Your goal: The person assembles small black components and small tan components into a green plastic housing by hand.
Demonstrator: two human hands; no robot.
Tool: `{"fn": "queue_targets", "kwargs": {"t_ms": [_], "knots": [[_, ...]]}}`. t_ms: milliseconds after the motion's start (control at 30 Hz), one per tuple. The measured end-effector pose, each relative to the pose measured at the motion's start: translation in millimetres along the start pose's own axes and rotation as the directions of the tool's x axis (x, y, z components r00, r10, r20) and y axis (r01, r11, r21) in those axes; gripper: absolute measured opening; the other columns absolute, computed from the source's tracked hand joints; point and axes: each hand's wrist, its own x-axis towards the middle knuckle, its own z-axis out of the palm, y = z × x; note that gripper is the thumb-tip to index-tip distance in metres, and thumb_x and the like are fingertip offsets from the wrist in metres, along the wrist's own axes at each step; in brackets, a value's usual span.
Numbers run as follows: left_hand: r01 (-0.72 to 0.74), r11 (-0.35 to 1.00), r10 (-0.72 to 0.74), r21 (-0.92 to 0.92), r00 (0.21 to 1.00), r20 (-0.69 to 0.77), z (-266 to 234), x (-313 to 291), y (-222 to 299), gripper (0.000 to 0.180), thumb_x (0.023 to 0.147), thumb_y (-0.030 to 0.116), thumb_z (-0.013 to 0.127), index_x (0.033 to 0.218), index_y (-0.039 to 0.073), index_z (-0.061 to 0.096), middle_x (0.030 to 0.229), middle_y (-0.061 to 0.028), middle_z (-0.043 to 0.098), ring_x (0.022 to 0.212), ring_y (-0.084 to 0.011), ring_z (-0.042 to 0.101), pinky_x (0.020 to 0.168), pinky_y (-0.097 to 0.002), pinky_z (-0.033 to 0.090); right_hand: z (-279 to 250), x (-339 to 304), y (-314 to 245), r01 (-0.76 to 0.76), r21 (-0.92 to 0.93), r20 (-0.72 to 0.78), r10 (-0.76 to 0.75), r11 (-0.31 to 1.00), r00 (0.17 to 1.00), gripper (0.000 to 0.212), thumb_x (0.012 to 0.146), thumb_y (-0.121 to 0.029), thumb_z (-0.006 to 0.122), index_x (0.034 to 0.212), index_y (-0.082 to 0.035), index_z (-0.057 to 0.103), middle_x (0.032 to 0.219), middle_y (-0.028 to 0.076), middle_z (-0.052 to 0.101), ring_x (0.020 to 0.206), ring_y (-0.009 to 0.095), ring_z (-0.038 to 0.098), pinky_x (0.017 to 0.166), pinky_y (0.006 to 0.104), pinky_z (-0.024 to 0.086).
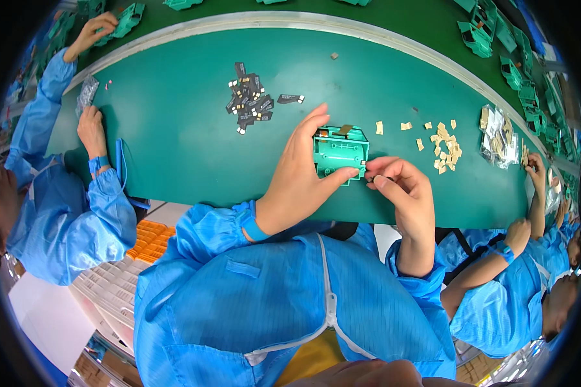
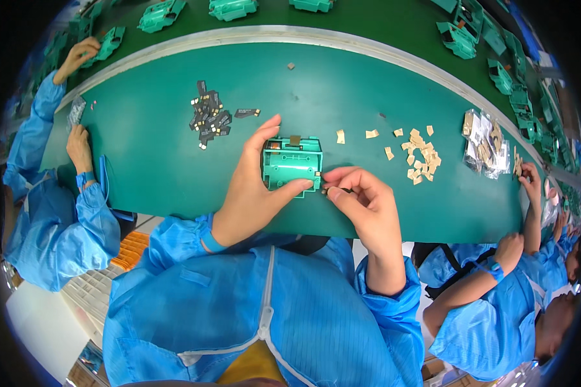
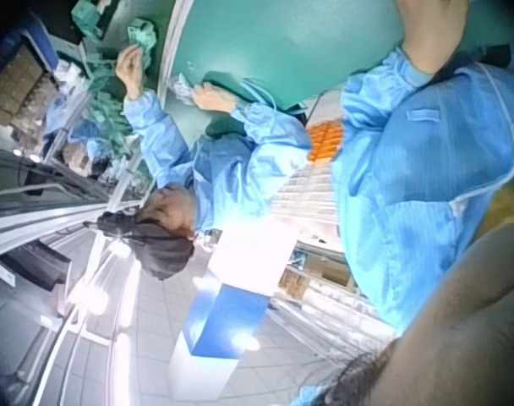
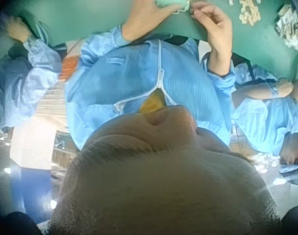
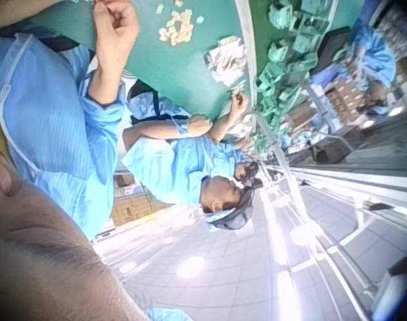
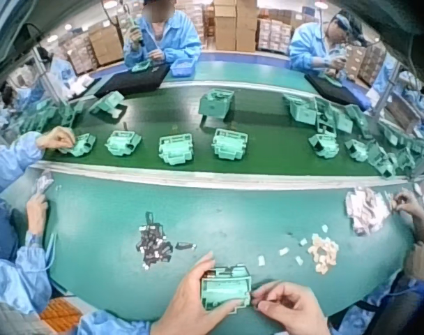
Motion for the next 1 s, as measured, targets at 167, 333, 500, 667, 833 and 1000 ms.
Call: {"fn": "queue_targets", "kwargs": {"t_ms": [167, 333, 500, 667, 833, 1000], "knots": [[-0.108, 0.994, 0.108, 0.004, 0.994, 0.017, -2.7, 0.7, -3.4, 0.064, 0.078, 0.013, 0.081, 0.131, 0.003, 0.045, 0.15, -0.0211, 0.039, 0.137, -0.0385, 0.041, 0.111, -0.0462, 0.036, 4.4, 2.3, 0.2, -0.002, -0.028, 0.034, 0.003, 1.0, 0.999, 0.01, 0.085, 0.006, 0.067, 0.083, -0.001, 0.059, 0.095, 0.007, 0.067, 0.079, 0.007, 0.06, 0.07, 0.0221, 0.047], [-0.142, 0.988, 0.146, -0.053, 0.987, 0.067, -3.1, 3.4, -3.7, 0.061, 0.077, 0.008, 0.077, 0.129, 0.004, 0.046, 0.142, -0.018, 0.045, 0.135, -0.0389, 0.041, 0.112, -0.0481, 0.034, 7.3, 8.1, 1.3, -0.042, -0.05, 0.046, 0.044, 0.998, 0.998, 0.013, 0.083, 0.008, 0.067, 0.081, -0.001, 0.058, 0.083, 0.003, 0.066, 0.071, 0.006, 0.058, 0.063, 0.0213, 0.046], [-0.128, 0.991, 0.13, -0.033, 0.988, 0.077, -2.9, 5.0, -1.4, 0.061, 0.077, 0.007, 0.077, 0.129, 0.004, 0.046, 0.139, -0.0173, 0.046, 0.135, -0.0391, 0.041, 0.111, -0.0483, 0.035, 5.5, 11.6, -3.1, -0.084, -0.084, 0.056, 0.089, 0.993, 0.994, 0.014, 0.082, 0.009, 0.066, 0.08, -0.001, 0.057, 0.082, 0.002, 0.064, 0.071, 0.004, 0.056, 0.062, 0.0201, 0.044], [-0.121, 0.993, 0.122, -0.019, 0.988, 0.095, -3.2, 6.8, 0.6, 0.062, 0.075, 0.007, 0.077, 0.129, 0.004, 0.046, 0.136, -0.0175, 0.047, 0.134, -0.0397, 0.042, 0.111, -0.0482, 0.036, 9.5, 12.6, -9.7, -0.098, -0.124, 0.039, 0.103, 0.987, 0.994, 0.015, 0.082, 0.01, 0.066, 0.08, -0.002, 0.057, 0.081, 0.0, 0.062, 0.07, 0.004, 0.054, 0.06, 0.02, 0.041], [-0.136, 0.991, 0.136, -0.005, 0.987, 0.082, -3.0, 8.3, 3.0, 0.06, 0.073, 0.008, 0.075, 0.125, 0.001, 0.047, 0.131, -0.0205, 0.049, 0.131, -0.0426, 0.043, 0.108, -0.0494, 0.039, 9.8, 11.1, -7.5, -0.084, -0.154, 0.024, 0.089, 0.984, 0.996, 0.014, 0.082, 0.009, 0.066, 0.08, -0.002, 0.057, 0.08, -0.001, 0.06, 0.07, 0.002, 0.052, 0.059, 0.02, 0.04], [-0.127, 0.992, 0.126, 0.004, 0.988, 0.091, -2.7, 7.8, 3.7, 0.061, 0.072, 0.009, 0.076, 0.125, 0.001, 0.047, 0.131, -0.0205, 0.049, 0.131, -0.0424, 0.043, 0.107, -0.0491, 0.039, 10.0, 10.1, -7.5, -0.09, -0.205, 0.001, 0.092, 0.975, 0.996, 0.014, 0.082, 0.008, 0.066, 0.08, -0.002, 0.057, 0.077, -0.002, 0.059, 0.068, 0.002, 0.05, 0.059, 0.0196, 0.039]]}}
